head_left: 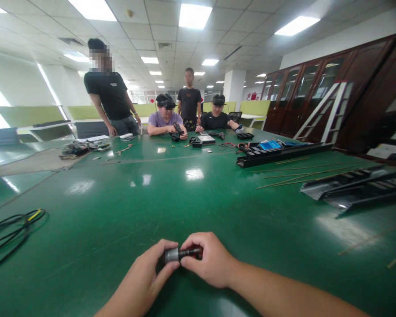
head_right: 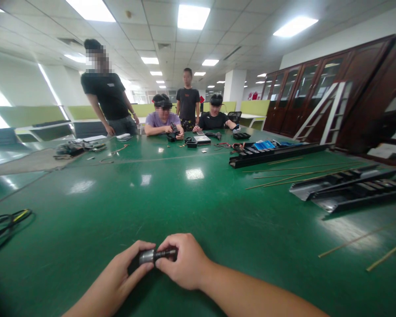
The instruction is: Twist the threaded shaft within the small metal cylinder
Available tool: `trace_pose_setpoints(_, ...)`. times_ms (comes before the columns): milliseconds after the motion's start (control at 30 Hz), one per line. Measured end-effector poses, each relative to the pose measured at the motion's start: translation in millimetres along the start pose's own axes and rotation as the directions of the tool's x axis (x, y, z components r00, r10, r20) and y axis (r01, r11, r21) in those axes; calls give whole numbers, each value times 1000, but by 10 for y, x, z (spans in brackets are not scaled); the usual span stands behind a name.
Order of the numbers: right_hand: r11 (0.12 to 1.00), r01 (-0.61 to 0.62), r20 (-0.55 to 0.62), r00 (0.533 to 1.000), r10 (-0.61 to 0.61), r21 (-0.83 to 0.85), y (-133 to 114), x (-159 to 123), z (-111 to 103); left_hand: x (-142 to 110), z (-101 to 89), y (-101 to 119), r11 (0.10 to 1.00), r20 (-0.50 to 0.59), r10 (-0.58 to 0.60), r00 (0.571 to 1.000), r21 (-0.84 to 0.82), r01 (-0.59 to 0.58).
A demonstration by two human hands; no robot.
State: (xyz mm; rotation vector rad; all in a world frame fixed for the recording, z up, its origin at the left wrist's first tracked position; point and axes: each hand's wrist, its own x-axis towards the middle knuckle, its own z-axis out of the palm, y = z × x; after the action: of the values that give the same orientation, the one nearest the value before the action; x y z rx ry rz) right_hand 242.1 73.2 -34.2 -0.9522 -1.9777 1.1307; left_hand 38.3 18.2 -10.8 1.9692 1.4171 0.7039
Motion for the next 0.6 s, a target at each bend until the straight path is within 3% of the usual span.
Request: trace_pose_setpoints(600, 1000, -6, 2, 1000, 6, 12, -46, -2, -8, -8, -4, 9, 1000, -4, -4, 1000, 23, 4)
